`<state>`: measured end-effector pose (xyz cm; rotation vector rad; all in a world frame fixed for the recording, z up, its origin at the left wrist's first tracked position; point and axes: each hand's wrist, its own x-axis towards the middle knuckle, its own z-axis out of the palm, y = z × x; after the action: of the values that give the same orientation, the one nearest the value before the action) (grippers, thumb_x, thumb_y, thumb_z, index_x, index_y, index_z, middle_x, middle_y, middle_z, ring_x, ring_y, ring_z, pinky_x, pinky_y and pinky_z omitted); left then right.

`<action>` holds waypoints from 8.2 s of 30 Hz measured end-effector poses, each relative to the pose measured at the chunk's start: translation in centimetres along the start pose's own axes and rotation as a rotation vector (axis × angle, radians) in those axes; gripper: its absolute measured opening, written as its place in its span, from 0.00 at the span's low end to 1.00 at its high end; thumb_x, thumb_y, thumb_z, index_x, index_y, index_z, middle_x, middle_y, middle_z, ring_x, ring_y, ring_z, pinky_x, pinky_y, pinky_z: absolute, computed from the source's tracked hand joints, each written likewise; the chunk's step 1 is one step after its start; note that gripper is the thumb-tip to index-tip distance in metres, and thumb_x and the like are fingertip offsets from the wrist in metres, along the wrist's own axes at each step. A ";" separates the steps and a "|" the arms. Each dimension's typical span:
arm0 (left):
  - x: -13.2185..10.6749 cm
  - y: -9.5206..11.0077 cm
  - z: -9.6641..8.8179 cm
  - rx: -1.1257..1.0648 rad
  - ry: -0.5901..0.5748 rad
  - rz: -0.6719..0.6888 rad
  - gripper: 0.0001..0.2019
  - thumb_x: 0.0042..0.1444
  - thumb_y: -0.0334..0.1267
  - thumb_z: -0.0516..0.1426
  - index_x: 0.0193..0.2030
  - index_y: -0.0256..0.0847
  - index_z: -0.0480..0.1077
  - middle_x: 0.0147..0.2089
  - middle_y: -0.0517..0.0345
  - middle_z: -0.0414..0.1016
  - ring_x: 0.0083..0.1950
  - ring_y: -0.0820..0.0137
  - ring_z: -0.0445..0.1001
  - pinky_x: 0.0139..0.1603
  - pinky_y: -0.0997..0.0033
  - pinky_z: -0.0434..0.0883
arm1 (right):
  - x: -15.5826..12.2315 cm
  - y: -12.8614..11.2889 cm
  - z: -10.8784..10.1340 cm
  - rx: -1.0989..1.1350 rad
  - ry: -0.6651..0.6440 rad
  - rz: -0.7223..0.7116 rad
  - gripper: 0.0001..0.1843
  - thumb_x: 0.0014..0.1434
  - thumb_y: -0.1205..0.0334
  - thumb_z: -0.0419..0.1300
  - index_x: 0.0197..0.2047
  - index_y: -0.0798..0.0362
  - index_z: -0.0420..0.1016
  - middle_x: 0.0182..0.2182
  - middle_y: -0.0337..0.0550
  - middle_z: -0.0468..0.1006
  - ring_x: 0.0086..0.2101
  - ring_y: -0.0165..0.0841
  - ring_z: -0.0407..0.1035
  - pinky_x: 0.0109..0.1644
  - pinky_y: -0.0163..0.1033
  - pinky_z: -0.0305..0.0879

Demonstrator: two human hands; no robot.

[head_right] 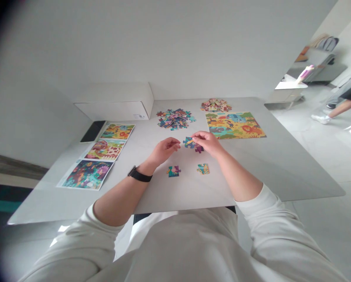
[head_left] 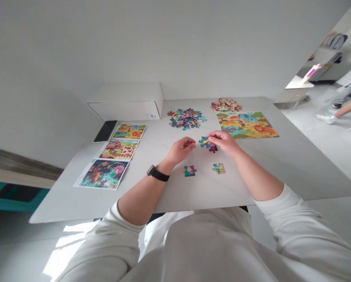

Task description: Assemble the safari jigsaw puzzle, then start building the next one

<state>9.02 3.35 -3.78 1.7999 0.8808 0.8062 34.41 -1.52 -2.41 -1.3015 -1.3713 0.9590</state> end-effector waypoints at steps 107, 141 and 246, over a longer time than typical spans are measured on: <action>-0.2 -0.6 -1.1 0.854 -0.056 0.193 0.22 0.72 0.43 0.57 0.69 0.47 0.77 0.70 0.47 0.76 0.71 0.53 0.73 0.77 0.47 0.65 | 0.6 1.3 -3.1 -0.829 0.019 -0.206 0.12 0.65 0.65 0.66 0.50 0.50 0.88 0.45 0.49 0.87 0.42 0.41 0.81 0.52 0.46 0.77; 10.0 -2.6 -9.1 0.819 0.296 -0.369 0.30 0.60 0.40 0.67 0.68 0.43 0.68 0.61 0.40 0.82 0.64 0.50 0.79 0.64 0.52 0.73 | 0.3 1.7 -2.1 -0.844 -0.019 -0.225 0.11 0.68 0.63 0.64 0.49 0.48 0.88 0.49 0.49 0.88 0.49 0.44 0.82 0.57 0.49 0.76; -0.5 1.7 -4.2 0.661 -0.019 0.368 0.12 0.70 0.39 0.59 0.55 0.43 0.82 0.57 0.48 0.83 0.59 0.57 0.80 0.67 0.50 0.74 | 3.9 3.4 -2.8 -0.970 -0.039 -0.260 0.15 0.67 0.73 0.64 0.45 0.47 0.91 0.49 0.47 0.89 0.50 0.45 0.80 0.63 0.51 0.72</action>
<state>5.66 4.35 -0.90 2.6003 0.8765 0.7713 38.11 2.52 -4.55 -1.7136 -2.0869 0.0900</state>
